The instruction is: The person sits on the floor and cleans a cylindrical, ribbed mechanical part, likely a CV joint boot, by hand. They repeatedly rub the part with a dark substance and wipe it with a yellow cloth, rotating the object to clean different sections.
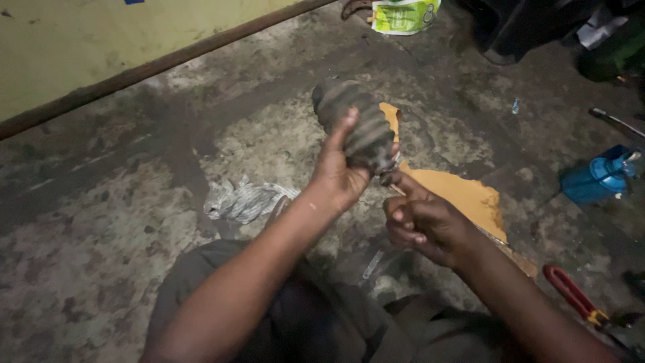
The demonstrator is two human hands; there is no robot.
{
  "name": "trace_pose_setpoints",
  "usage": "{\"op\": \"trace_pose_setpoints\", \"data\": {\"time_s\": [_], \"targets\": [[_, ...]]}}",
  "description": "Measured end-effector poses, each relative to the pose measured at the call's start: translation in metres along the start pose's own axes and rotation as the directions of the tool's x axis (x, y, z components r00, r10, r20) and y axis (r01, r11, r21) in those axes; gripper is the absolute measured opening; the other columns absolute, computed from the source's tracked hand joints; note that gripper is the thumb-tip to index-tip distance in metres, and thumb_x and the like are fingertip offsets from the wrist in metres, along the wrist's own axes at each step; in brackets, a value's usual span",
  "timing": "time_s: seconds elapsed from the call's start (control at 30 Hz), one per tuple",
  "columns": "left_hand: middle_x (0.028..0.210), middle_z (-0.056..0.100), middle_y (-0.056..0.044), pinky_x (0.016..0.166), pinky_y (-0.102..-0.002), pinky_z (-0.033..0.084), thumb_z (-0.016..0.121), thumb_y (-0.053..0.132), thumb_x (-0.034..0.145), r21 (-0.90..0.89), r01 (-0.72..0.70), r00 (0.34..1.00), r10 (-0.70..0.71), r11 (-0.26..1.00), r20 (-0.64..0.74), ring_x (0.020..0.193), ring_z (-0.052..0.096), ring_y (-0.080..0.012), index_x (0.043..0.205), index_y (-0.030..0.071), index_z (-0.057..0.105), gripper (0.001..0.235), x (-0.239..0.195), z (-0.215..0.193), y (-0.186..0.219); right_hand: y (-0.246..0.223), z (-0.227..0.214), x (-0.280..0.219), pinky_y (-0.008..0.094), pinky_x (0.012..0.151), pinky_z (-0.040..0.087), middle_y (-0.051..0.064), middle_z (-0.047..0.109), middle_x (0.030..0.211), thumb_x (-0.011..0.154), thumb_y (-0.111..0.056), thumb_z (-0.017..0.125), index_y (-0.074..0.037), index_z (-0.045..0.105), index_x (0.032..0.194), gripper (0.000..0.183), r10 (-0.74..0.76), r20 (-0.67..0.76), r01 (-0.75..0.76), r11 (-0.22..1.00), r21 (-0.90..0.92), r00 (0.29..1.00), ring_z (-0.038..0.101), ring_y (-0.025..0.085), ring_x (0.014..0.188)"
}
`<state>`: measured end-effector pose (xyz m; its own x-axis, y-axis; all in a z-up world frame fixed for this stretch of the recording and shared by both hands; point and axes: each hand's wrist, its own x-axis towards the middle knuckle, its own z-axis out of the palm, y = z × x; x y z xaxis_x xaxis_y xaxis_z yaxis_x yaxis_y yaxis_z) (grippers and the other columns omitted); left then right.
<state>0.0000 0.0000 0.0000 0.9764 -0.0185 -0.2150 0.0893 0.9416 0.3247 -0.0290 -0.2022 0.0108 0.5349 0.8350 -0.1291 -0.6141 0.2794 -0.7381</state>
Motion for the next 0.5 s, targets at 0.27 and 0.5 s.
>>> {"op": "trace_pose_setpoints", "data": {"time_s": [0.27,0.5], "targets": [[0.114,0.069,-0.012,0.082,-0.046,0.062,0.086,0.046,0.078,-0.039,-0.052,0.998,0.052,0.998,0.017,0.1,0.07,-0.0339,0.133,0.007,0.056,0.073,0.008,-0.01,0.038,-0.032,-0.108,-0.02,0.03,0.061,0.046,0.002,0.06,0.082,0.085,-0.011,0.065,-0.018,0.031,0.16,0.083,-0.079,-0.352,-0.134,0.83,-0.541,0.932,0.055,0.011,0.066],[0.11,0.069,-0.01,0.082,-0.052,0.064,0.083,0.043,0.075,0.026,-0.1,0.987,0.103,0.995,-0.125,0.098,0.071,-0.0281,0.125,0.011,0.056,0.066,0.001,-0.002,0.038,0.028,-0.232,-0.027,0.053,0.099,0.049,0.024,0.062,0.126,0.092,-0.04,0.066,-0.036,0.013,0.168,0.093,-0.189,-0.723,-0.747,-0.188,-0.638,0.665,0.062,0.044,0.116]]}}
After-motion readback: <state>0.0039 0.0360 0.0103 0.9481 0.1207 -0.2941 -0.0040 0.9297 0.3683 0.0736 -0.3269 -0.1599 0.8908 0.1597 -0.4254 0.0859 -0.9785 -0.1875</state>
